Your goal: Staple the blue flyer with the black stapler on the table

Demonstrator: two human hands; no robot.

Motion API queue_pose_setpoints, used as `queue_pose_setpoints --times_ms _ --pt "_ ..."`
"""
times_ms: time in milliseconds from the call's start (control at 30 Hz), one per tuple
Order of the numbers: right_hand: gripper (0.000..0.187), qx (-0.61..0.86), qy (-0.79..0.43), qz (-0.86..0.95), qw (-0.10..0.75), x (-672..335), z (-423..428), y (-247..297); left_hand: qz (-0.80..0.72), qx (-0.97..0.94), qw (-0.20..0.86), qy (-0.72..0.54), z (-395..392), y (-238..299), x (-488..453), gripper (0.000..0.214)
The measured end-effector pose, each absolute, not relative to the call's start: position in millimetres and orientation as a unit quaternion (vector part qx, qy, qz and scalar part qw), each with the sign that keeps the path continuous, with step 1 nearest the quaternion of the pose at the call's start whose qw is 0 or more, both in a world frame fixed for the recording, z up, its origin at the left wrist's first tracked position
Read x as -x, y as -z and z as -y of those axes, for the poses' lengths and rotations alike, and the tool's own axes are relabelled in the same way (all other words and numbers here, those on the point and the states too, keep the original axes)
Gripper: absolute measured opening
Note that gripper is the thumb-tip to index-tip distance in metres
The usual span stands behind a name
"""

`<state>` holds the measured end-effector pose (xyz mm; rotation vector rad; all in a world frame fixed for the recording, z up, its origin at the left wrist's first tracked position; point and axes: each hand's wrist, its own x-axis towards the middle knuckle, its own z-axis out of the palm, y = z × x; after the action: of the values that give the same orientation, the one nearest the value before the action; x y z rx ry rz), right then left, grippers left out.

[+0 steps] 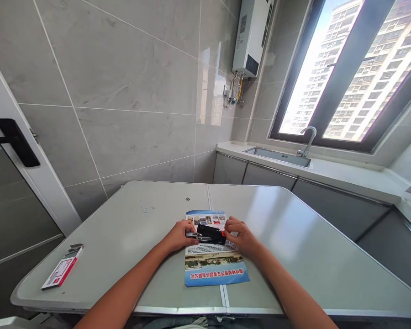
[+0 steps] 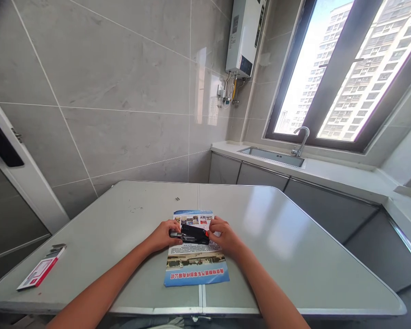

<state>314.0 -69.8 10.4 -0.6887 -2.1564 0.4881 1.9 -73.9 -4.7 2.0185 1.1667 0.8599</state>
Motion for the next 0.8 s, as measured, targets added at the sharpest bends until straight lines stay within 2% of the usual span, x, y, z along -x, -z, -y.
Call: queue_pose_setpoints --times_ms 100,200,300,367,433,533,633,800 --pt "0.036 0.296 -0.175 0.844 0.412 -308 73 -13 -0.455 -0.773 0.311 -0.313 75 2 -1 0.03" --pt "0.015 0.318 -0.181 0.834 0.412 -300 77 -16 -0.463 -0.778 0.303 -0.297 77 -2 -2 0.03" --pt "0.029 0.322 -0.181 0.862 0.346 -293 80 -16 -0.459 -0.782 0.301 -0.294 80 -8 -2 0.029" --pt "0.027 0.328 -0.172 0.875 0.311 -290 82 -14 -0.453 -0.786 0.302 -0.293 82 -11 -3 0.03" --pt "0.023 0.335 -0.163 0.875 0.309 -289 84 -12 -0.447 -0.784 0.312 -0.296 82 -13 -4 0.037" --pt "0.019 0.327 -0.137 0.874 0.332 -290 87 -13 -0.435 -0.761 0.331 -0.349 80 -14 -5 0.062" --pt "0.022 0.313 -0.068 0.876 0.361 -292 89 -16 -0.407 -0.689 0.409 -0.438 75 -10 -5 0.079" --pt "0.032 0.246 0.147 0.888 0.359 -293 92 -14 -0.354 -0.531 0.631 -0.442 75 -6 -2 0.075"
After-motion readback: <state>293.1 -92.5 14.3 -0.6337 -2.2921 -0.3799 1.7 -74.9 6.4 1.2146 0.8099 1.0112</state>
